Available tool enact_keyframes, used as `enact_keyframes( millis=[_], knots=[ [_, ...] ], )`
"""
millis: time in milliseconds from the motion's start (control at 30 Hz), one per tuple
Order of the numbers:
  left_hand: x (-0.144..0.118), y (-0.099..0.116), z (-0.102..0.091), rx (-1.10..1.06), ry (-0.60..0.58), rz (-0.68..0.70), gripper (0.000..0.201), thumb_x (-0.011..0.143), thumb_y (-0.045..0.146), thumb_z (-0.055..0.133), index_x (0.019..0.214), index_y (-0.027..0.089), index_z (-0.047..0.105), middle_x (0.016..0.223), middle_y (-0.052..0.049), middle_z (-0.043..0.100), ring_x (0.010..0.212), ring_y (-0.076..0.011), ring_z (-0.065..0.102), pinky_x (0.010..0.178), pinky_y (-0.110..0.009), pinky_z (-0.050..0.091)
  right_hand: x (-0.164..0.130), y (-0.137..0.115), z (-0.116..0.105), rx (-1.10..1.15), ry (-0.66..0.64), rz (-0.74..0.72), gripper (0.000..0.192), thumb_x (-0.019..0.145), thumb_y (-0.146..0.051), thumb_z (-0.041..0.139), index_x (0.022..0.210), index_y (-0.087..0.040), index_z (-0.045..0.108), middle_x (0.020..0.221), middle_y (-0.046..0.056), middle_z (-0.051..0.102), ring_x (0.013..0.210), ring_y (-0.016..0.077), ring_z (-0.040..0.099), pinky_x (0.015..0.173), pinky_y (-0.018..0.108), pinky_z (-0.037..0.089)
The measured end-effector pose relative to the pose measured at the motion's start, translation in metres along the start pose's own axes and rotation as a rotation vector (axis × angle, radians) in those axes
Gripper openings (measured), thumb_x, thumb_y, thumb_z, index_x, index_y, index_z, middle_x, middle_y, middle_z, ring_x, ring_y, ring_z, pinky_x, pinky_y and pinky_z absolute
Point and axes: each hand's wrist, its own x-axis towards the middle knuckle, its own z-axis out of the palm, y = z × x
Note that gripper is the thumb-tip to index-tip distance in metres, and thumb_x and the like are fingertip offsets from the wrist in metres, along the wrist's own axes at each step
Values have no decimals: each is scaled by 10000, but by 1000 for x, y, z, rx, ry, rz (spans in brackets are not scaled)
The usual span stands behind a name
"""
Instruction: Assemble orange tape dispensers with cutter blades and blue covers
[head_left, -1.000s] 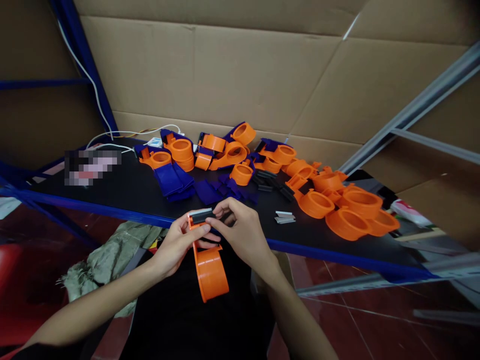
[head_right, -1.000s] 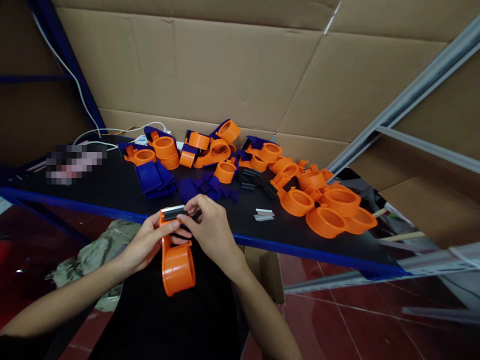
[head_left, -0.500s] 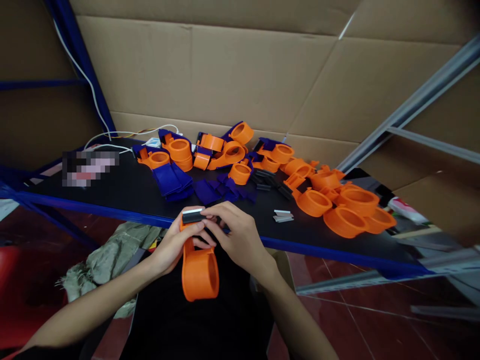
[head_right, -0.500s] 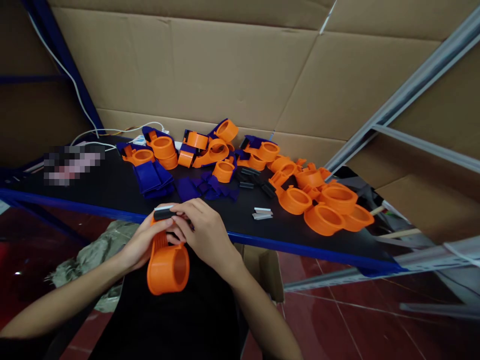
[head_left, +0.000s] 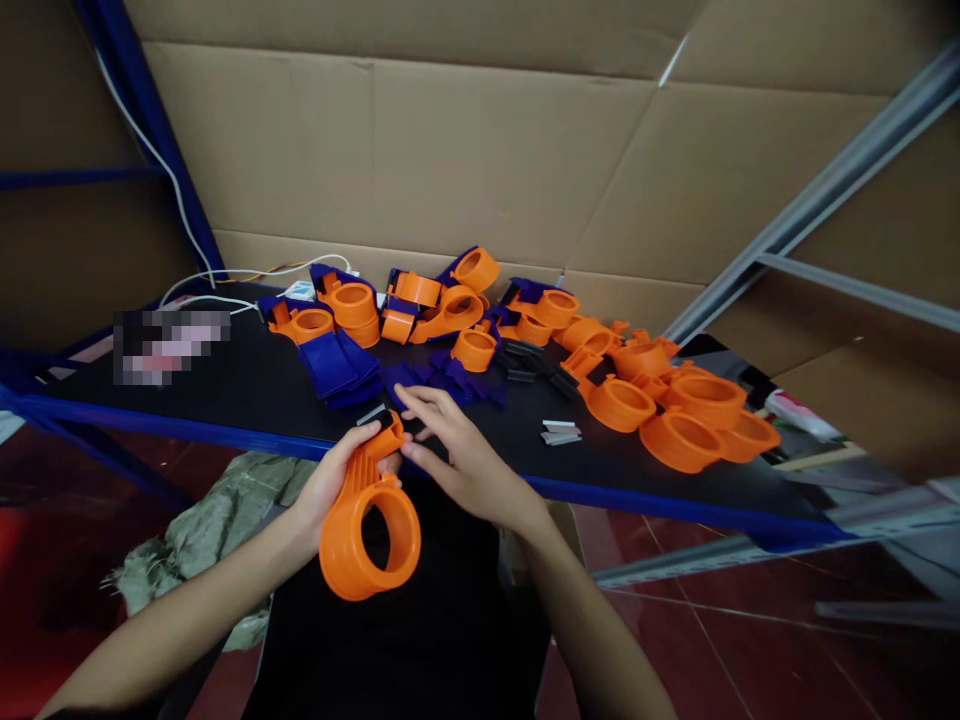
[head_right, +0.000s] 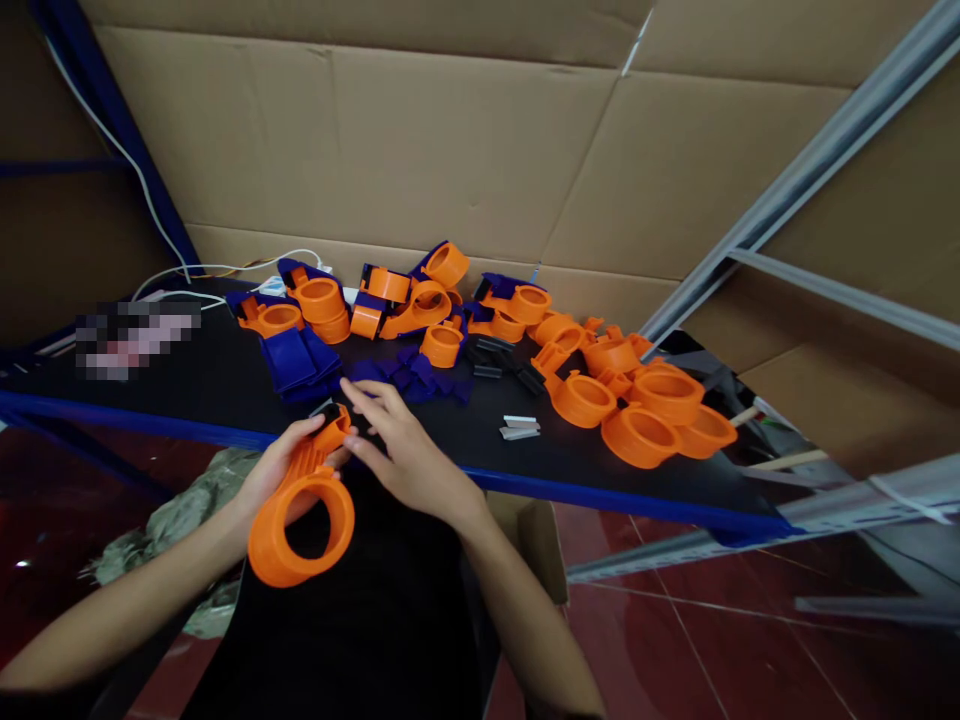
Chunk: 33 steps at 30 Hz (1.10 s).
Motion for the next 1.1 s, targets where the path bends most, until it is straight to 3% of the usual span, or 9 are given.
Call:
enact_keyframes(
  millis=[100, 200, 367, 567, 700, 833, 900, 1033, 1100],
  knots=[
    [0, 2, 1, 42, -23, -31, 286, 894, 372, 610, 997, 116, 685, 580, -9, 588, 494, -128, 578, 556, -244, 533, -2, 24, -24, -299, 118, 84, 483, 986, -266, 516, 1466, -265, 467, 1387, 97, 561, 1301, 247, 501, 1109, 483, 426],
    [-2, 3, 4, 63, -7, -13, 276, 882, 350, 630, 1006, 110, 686, 588, -2, 578, 510, -118, 567, 570, -232, 525, -11, 50, -48, -533, 211, 204, 419, 975, -281, 530, 1389, -221, 562, 1334, 113, 610, 1272, 288, 522, 1095, 519, 424],
    [-6, 1, 9, 76, 7, 2, 263, 876, 328, 644, 1004, 103, 688, 606, 6, 560, 519, -103, 540, 583, -229, 522, -26, 78, -71, -668, 89, 315, 410, 898, -90, 558, 1295, -139, 649, 1326, 153, 621, 1259, 293, 545, 1088, 461, 439],
    [-7, -2, 9, 134, -1, 78, 263, 862, 313, 668, 1017, 101, 691, 627, 13, 540, 547, -109, 555, 585, -243, 530, -29, 75, -73, -624, 19, 380, 368, 873, -53, 587, 1187, -191, 720, 1083, 109, 699, 983, 220, 667, 899, 338, 517],
    [-6, -4, 7, 146, 28, 89, 269, 857, 307, 684, 1024, 97, 695, 617, 24, 528, 544, -98, 559, 611, -243, 549, -28, 73, -71, -586, -4, 376, 369, 857, -96, 648, 1197, -222, 718, 911, 58, 670, 799, 172, 644, 733, 276, 505],
    [-6, -5, 7, 154, 40, 66, 266, 850, 308, 698, 1023, 106, 696, 615, 22, 545, 530, -92, 565, 611, -240, 558, -28, 75, -72, -538, 15, 354, 281, 820, -94, 686, 1064, -214, 757, 882, 43, 641, 745, 151, 618, 695, 262, 482],
    [-5, -6, 7, 162, 51, 63, 264, 839, 306, 710, 1018, 112, 696, 607, 21, 554, 524, -97, 576, 599, -241, 563, -30, 75, -74, -472, 9, 357, 245, 802, -93, 696, 1012, -207, 752, 890, 35, 645, 695, 132, 613, 674, 257, 477],
    [-4, -7, 7, 174, 54, 68, 271, 826, 300, 721, 1020, 113, 692, 589, 19, 560, 523, -115, 602, 575, -249, 568, -31, 67, -74, -261, -33, 433, 240, 807, -161, 702, 1044, -193, 680, 646, -49, 602, 493, 103, 548, 568, 242, 456],
    [-4, -7, 8, 176, 55, 74, 268, 826, 297, 722, 1017, 112, 689, 592, 17, 567, 514, -114, 600, 565, -249, 568, -27, 60, -71, -94, -12, 431, 281, 813, -232, 715, 1081, -190, 643, 621, -64, 600, 467, 101, 532, 531, 237, 465]
  ],
)
